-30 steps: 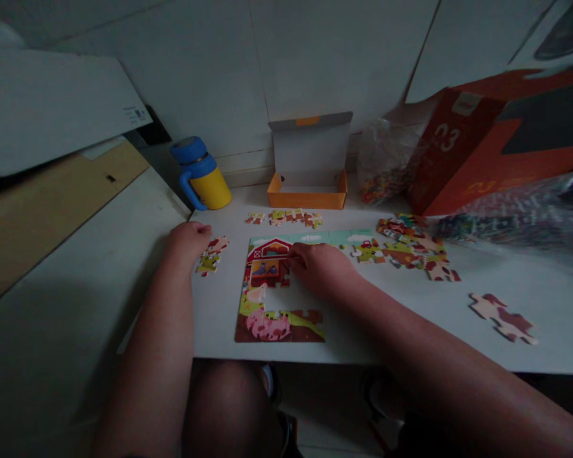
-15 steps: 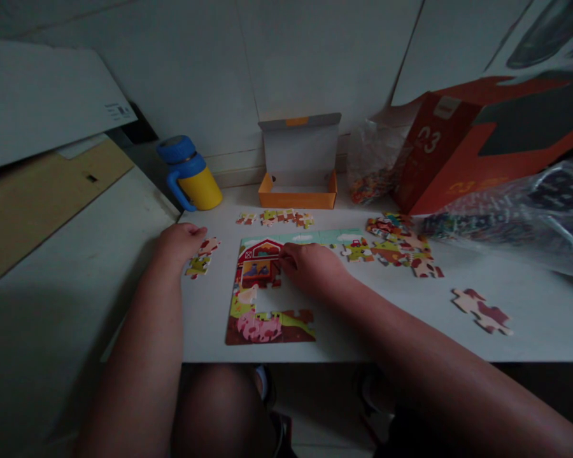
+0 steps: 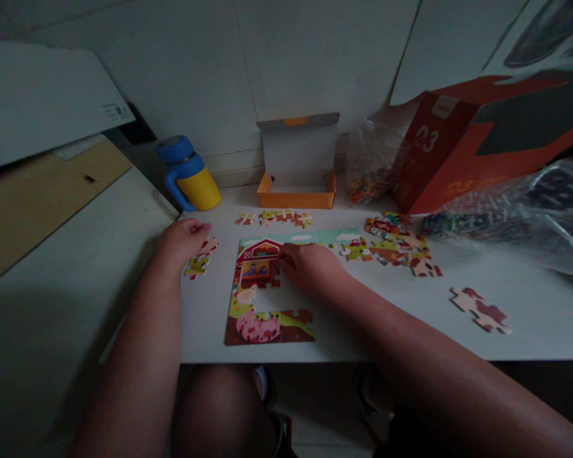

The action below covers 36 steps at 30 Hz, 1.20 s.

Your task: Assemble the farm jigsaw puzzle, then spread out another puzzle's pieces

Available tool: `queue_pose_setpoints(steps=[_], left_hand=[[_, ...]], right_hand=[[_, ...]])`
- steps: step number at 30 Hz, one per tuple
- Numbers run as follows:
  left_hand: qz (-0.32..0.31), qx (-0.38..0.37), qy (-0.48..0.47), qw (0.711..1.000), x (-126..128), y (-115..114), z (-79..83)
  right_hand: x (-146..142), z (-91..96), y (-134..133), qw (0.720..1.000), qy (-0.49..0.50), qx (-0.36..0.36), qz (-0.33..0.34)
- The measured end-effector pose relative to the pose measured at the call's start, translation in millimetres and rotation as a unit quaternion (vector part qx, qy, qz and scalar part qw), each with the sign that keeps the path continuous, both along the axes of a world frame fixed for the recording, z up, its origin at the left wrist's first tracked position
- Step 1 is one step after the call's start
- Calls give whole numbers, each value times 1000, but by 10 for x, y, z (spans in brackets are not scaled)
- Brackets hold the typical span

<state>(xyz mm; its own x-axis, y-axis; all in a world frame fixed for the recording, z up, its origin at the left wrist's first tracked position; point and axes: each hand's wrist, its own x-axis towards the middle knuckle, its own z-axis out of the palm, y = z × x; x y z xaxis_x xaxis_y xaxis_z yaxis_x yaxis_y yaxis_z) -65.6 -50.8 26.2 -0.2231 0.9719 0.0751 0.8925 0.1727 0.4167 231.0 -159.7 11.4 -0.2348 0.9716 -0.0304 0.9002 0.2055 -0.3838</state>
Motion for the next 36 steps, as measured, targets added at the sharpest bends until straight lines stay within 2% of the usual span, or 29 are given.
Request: queue_pose_setpoints(steps=[3, 7, 17, 24, 27, 31, 33, 36], left_hand=[[-10, 44, -17, 999, 22, -26, 26], [-16, 66, -12, 998, 27, -54, 35], [-48, 62, 7, 997, -8, -41, 25], [-68, 79, 8, 995, -84, 41, -72], [-79, 96, 14, 992, -112, 88, -118], [-68, 123, -6, 990, -94, 91, -135], [-49, 125, -30, 991, -70, 77, -132], [-16, 114, -66, 991, -37, 58, -128]], right_hand=[[2, -9, 3, 1000, 1, -5, -2], [-3, -8, -3, 1000, 6, 5, 2], [4, 26, -6, 1000, 14, 1, 2], [36, 62, 26, 1000, 10, -6, 18], [295, 165, 185, 999, -31, -10, 27], [966, 322, 407, 979, -189, 23, -74], [1330, 316, 458, 969, -213, 26, -124], [1759, 168, 474, 960, -228, -9, -163]])
